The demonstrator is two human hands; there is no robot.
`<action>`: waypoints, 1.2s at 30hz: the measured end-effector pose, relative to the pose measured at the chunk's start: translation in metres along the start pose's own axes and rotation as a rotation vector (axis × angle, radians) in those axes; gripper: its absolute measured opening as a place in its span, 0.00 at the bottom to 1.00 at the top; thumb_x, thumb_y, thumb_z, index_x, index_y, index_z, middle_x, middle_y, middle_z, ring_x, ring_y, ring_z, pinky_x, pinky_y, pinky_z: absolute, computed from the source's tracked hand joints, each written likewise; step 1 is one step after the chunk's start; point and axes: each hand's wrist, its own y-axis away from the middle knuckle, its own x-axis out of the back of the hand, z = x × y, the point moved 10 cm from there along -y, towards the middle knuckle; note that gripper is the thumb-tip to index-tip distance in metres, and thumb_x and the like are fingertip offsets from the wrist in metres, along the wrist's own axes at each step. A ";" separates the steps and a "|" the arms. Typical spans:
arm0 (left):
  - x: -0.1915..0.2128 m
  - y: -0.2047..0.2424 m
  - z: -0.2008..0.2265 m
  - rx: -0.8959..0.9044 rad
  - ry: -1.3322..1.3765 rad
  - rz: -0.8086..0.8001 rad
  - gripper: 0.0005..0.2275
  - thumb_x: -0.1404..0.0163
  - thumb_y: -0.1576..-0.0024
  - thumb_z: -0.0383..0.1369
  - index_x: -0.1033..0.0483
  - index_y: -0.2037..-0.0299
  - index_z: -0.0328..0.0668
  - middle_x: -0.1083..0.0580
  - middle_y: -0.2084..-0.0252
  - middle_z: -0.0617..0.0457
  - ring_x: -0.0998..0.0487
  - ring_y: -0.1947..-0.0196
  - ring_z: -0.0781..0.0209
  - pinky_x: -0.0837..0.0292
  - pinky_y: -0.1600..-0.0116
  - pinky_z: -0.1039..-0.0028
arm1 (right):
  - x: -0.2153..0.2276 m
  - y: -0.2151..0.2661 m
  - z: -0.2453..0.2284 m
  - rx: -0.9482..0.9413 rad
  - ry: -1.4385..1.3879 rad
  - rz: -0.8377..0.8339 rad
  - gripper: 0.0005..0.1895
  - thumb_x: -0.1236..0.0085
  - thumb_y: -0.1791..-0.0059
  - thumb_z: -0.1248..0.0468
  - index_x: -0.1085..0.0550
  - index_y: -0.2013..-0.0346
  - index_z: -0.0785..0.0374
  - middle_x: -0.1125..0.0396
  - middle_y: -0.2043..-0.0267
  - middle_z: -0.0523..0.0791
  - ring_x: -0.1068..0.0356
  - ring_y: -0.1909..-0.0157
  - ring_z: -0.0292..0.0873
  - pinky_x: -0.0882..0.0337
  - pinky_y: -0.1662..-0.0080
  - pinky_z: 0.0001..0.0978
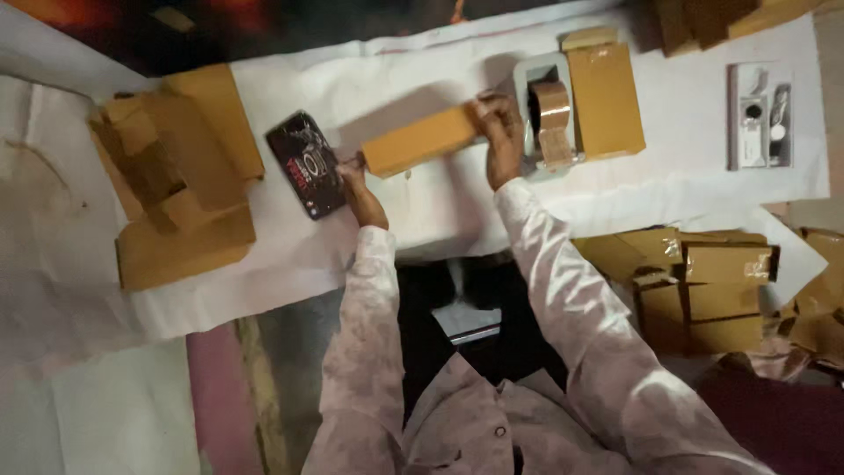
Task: The person places small items into cardboard boxes, closes the flaps, and seals them with packing tape using a tape dispenser. The sealed boxes are then moved aside on the table.
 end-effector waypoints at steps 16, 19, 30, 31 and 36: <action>-0.101 0.055 0.099 -0.386 -0.697 -0.256 0.20 0.59 0.31 0.37 0.37 0.32 0.34 0.35 0.33 0.39 0.33 0.33 0.43 0.37 0.30 0.59 | -0.094 0.048 -0.048 0.436 1.583 -0.362 0.40 0.66 0.41 0.41 0.46 0.25 0.67 0.57 0.22 0.61 0.64 0.20 0.63 0.69 0.26 0.63; -0.106 0.034 0.100 -0.366 -0.669 -0.255 0.19 0.61 0.30 0.36 0.37 0.32 0.35 0.34 0.33 0.39 0.32 0.33 0.42 0.37 0.29 0.60 | -0.141 0.030 -0.025 0.430 1.579 -0.472 0.41 0.69 0.43 0.39 0.46 0.25 0.66 0.57 0.22 0.61 0.65 0.20 0.64 0.71 0.27 0.63; -0.106 0.009 0.090 -0.368 -0.657 -0.167 0.17 0.64 0.29 0.34 0.33 0.34 0.37 0.30 0.34 0.39 0.29 0.33 0.41 0.34 0.30 0.61 | -0.157 -0.049 0.007 0.224 1.651 -0.628 0.34 0.65 0.43 0.43 0.34 0.33 0.64 0.40 0.30 0.56 0.46 0.27 0.61 0.57 0.27 0.58; -0.106 0.008 0.091 -0.370 -0.656 -0.161 0.17 0.65 0.29 0.35 0.33 0.34 0.37 0.30 0.34 0.40 0.29 0.33 0.41 0.35 0.30 0.61 | -0.145 -0.058 -0.002 0.225 1.681 -0.560 0.32 0.66 0.41 0.44 0.33 0.34 0.65 0.39 0.32 0.57 0.45 0.29 0.62 0.56 0.28 0.59; -0.106 0.008 0.085 -0.289 -0.632 -0.136 0.18 0.66 0.29 0.35 0.34 0.34 0.37 0.30 0.34 0.40 0.29 0.34 0.42 0.35 0.31 0.61 | -0.163 -0.033 -0.036 0.593 1.773 -0.241 0.30 0.63 0.48 0.43 0.30 0.44 0.62 0.36 0.44 0.57 0.41 0.39 0.64 0.58 0.38 0.73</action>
